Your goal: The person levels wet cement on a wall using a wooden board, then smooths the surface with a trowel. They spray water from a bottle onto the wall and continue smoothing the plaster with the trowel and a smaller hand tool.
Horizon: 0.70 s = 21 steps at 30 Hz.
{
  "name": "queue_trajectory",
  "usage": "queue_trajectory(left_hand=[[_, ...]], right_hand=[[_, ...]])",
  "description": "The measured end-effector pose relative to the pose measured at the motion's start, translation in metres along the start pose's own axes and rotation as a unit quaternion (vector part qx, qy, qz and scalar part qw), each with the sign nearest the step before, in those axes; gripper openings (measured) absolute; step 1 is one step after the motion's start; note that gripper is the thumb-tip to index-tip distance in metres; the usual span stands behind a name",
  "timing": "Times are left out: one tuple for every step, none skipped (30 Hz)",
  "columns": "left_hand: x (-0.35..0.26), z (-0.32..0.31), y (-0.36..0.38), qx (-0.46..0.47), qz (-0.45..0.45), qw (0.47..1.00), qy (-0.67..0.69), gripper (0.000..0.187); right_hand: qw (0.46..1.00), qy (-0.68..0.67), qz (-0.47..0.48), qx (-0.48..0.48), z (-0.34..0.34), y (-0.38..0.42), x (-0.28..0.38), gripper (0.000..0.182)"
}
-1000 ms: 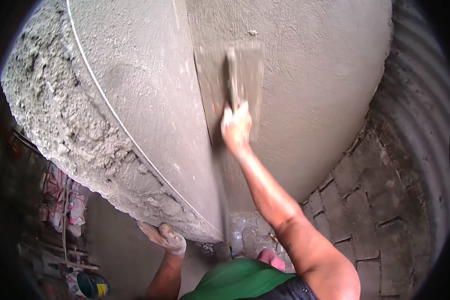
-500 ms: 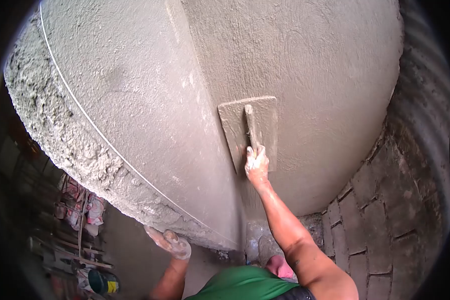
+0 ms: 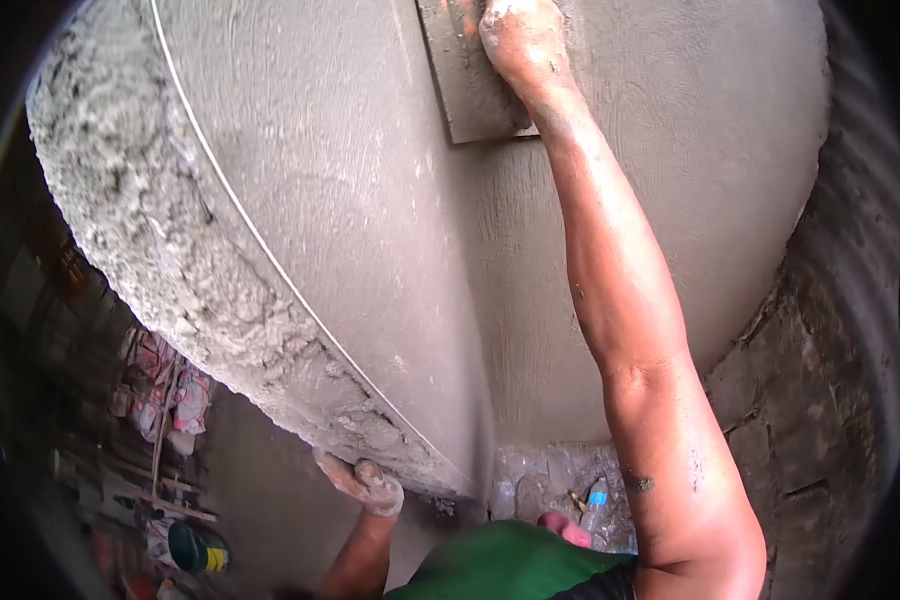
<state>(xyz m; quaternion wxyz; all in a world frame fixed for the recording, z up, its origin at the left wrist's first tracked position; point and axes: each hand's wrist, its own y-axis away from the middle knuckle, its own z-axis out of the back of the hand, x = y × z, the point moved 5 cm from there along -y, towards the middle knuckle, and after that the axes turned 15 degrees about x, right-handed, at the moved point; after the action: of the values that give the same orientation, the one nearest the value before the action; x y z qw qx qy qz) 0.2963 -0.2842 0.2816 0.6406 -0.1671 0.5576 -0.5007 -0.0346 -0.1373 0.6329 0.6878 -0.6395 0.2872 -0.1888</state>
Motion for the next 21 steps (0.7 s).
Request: queue_trajectory(left_hand=[[0.001, 0.000, 0.001, 0.003, 0.010, 1.000, -0.003, 0.084], [0.002, 0.000, 0.001, -0.006, 0.011, 0.999, -0.030, 0.084], [0.004, 0.001, 0.004, -0.013, 0.012, 0.998, -0.057, 0.085], [0.012, 0.001, 0.008, -0.006, 0.023, 0.998, -0.060, 0.085], [0.019, 0.004, 0.013, -0.008, 0.010, 0.995, -0.097, 0.086], [0.020, 0.002, 0.015, -0.009, -0.008, 0.991, -0.132, 0.087], [0.016, 0.000, 0.014, -0.001, 0.023, 0.997, -0.069, 0.087], [0.021, 0.000, 0.020, 0.006, 0.023, 0.997, -0.069, 0.087], [0.032, 0.005, 0.028, 0.001, -0.001, 0.993, -0.115, 0.078], [0.036, 0.005, 0.030, -0.005, -0.028, 0.987, -0.158, 0.070], [0.027, 0.004, 0.024, -0.006, -0.067, 0.985, -0.162, 0.067], [0.033, 0.006, 0.025, -0.001, -0.073, 0.986, -0.153, 0.067], [0.042, 0.012, 0.029, -0.005, -0.074, 0.984, -0.162, 0.066], [0.045, 0.010, 0.030, -0.009, -0.073, 0.983, -0.171, 0.064], [0.022, 0.007, 0.018, 0.022, -0.097, 0.972, -0.211, 0.061], [0.024, 0.004, 0.021, 0.029, -0.099, 0.973, -0.205, 0.061], [0.033, 0.007, 0.024, 0.026, -0.099, 0.973, -0.206, 0.061], [0.041, 0.011, 0.027, 0.024, -0.097, 0.973, -0.208, 0.061], [0.039, 0.011, 0.030, 0.025, -0.173, 0.943, -0.282, 0.060], [0.038, 0.011, 0.030, 0.030, -0.171, 0.944, -0.282, 0.060], [0.032, 0.011, 0.029, 0.029, -0.202, 0.931, -0.302, 0.061]], right_hand=[[1.000, -0.005, -0.001, 0.010, 0.000, 0.014, 0.005, 0.028], [0.999, -0.014, -0.011, 0.042, -0.001, 0.032, 0.008, 0.023], [0.997, -0.022, -0.021, 0.076, -0.001, 0.052, 0.010, 0.025], [0.992, 0.000, -0.055, 0.115, -0.007, 0.081, 0.007, 0.025], [0.984, 0.024, -0.090, 0.154, -0.012, 0.116, 0.005, 0.024], [0.966, 0.057, -0.107, 0.229, -0.011, 0.155, 0.017, 0.038], [0.965, 0.101, -0.047, 0.239, -0.017, 0.208, 0.026, 0.047], [0.948, 0.085, -0.060, 0.302, -0.019, 0.256, 0.036, 0.048], [0.925, 0.118, -0.083, 0.351, -0.017, 0.298, 0.054, 0.046], [0.925, -0.019, -0.183, 0.332, -0.017, 0.347, 0.055, 0.040], [0.904, -0.075, -0.203, 0.368, -0.022, 0.404, 0.060, 0.034], [0.919, -0.064, -0.213, 0.325, -0.008, 0.438, 0.075, 0.027], [0.909, -0.078, -0.233, 0.338, -0.002, 0.473, 0.084, 0.024], [0.897, -0.094, -0.252, 0.350, 0.003, 0.495, 0.087, 0.023], [0.849, -0.153, -0.378, 0.336, 0.008, 0.503, 0.081, 0.026], [0.782, -0.211, -0.496, 0.313, 0.016, 0.511, 0.076, 0.030], [0.800, -0.195, -0.486, 0.292, 0.027, 0.505, 0.068, 0.035], [0.798, -0.190, -0.491, 0.294, 0.036, 0.502, 0.055, 0.035], [0.786, -0.164, -0.513, 0.303, 0.051, 0.493, 0.036, 0.032], [0.773, -0.139, -0.534, 0.313, 0.063, 0.491, 0.014, 0.029], [0.839, -0.020, -0.451, 0.304, 0.073, 0.504, -0.012, 0.026]])
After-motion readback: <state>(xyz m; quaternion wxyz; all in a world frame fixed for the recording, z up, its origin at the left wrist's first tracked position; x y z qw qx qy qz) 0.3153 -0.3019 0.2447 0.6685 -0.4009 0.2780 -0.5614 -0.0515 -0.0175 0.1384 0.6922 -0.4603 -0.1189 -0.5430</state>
